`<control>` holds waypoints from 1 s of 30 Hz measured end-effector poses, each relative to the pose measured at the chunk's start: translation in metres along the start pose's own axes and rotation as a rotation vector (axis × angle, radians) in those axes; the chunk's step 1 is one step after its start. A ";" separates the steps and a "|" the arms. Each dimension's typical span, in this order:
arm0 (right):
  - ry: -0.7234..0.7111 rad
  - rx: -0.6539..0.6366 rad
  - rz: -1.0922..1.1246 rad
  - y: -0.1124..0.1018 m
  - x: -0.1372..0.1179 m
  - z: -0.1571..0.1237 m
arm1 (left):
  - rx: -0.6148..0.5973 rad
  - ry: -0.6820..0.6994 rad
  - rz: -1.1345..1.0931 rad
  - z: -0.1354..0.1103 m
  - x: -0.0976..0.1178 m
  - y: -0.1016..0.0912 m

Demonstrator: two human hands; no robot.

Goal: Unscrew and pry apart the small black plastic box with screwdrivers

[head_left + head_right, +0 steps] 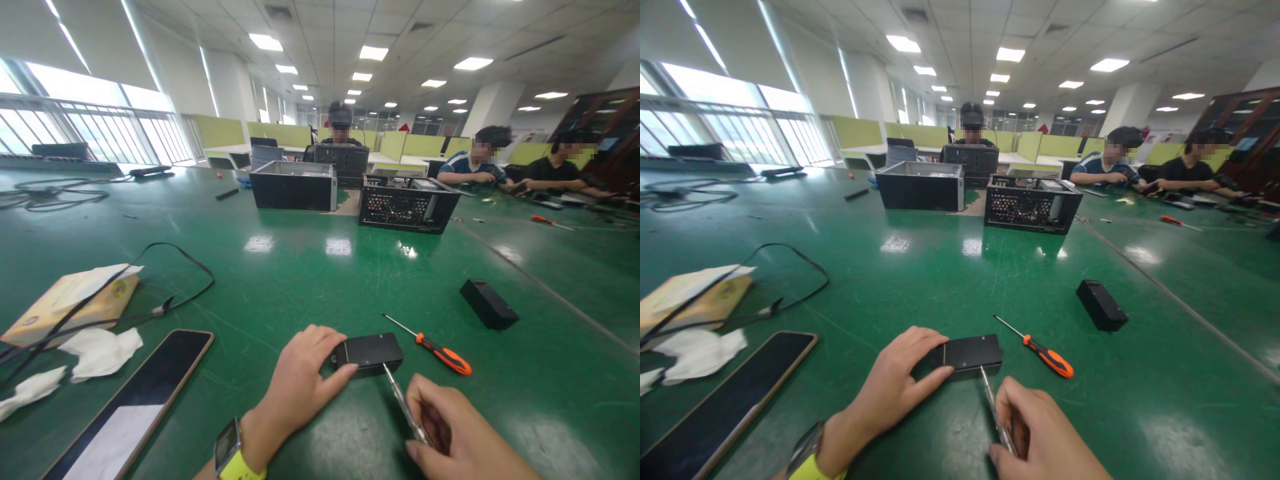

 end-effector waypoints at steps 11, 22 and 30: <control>-0.151 -0.018 -0.052 0.003 -0.011 0.000 | 0.002 -0.020 -0.012 0.001 0.001 -0.002; -0.428 -0.031 -0.320 0.007 -0.018 0.004 | -0.012 -0.031 -0.017 0.000 0.000 0.000; -0.375 -0.167 -0.412 0.022 -0.009 0.004 | 0.024 -0.005 -0.006 0.000 0.002 -0.002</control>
Point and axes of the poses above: each hand's wrist, its own z-axis towards the middle knuckle, its own y-axis out of the palm, x = y × z, the point moved 7 cm from there along z, towards the middle knuckle, and after that the axes turned 15 degrees about -y, right-handed, at the moved point
